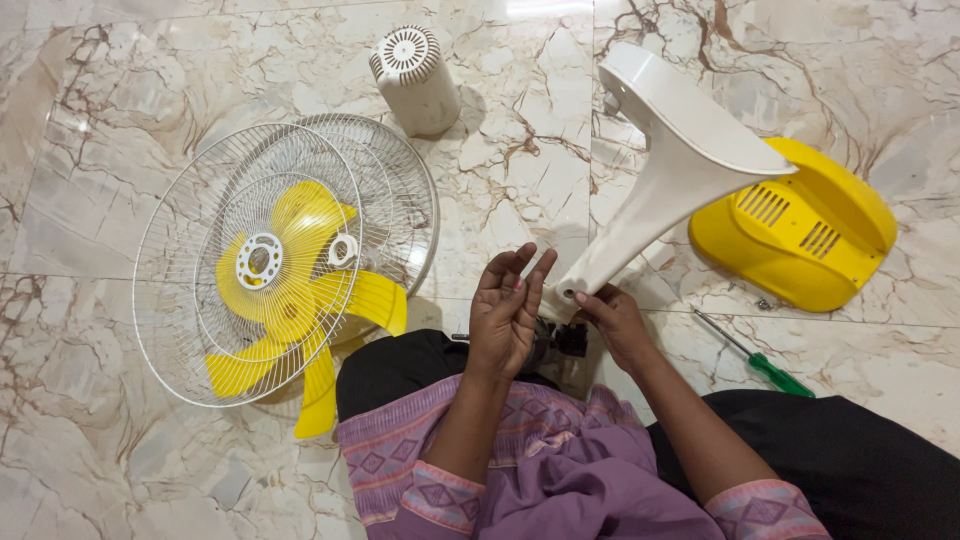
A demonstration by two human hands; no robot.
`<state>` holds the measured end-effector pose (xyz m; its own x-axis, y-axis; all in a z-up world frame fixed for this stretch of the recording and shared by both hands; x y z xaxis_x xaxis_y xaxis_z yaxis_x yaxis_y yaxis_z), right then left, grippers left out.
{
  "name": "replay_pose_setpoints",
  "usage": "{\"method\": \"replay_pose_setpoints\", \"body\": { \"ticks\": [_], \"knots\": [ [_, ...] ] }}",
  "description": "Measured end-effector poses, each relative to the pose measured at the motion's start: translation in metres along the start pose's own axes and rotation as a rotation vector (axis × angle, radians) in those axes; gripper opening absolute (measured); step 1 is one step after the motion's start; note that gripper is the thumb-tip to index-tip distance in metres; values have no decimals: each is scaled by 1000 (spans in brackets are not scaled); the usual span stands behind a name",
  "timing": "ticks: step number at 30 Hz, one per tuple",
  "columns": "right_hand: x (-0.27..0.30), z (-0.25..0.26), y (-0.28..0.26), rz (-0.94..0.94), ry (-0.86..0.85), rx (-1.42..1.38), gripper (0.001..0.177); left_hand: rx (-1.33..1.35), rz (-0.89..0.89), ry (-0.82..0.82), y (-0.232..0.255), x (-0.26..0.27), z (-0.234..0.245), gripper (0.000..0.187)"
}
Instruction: The person assembles a table fan by attaching the motor housing to the white neck and yellow base using a screwdriver. They align the parts, insert and tighten screws, and reposition the assembly to complete the connection.
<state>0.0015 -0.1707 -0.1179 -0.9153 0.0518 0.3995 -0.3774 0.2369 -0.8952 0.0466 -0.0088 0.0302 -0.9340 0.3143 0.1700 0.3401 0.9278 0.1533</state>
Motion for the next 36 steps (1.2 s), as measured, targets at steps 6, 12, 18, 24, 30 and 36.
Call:
{"method": "replay_pose_setpoints", "body": {
  "ticks": [6, 12, 18, 24, 30, 36],
  "knots": [
    [-2, 2, 2, 4, 1, 7, 41, 7, -1, -12, 1, 0, 1, 29],
    [1, -2, 5, 2, 4, -94, 41, -921, -94, -162, -5, 1, -12, 36],
    [4, -4, 4, 17, 24, -129, 40, -1898, -203, -327, -21, 11, -12, 36],
    [3, -5, 5, 41, 42, -159, 38, -1824, -251, -268, -4, 7, -4, 40],
    [7, -8, -1, 39, 24, -167, 36, -1788, -166, -250, 0, 7, 2, 41],
    [7, -8, -4, 59, -26, -128, 37, -1985, -305, -316, -22, 16, 4, 54]
  ]
}}
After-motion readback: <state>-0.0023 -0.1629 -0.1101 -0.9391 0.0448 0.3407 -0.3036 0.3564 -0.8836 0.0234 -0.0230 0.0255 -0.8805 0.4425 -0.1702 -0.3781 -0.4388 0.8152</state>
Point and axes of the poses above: each hand's wrist, its own x-axis away from the middle knuckle, its own z-axis out of the back of the hand, y = z × x, the point moved 9 cm from there along -x, towards the middle knuckle, and after that the axes turned 15 degrees about x, right-handed, at the moved point
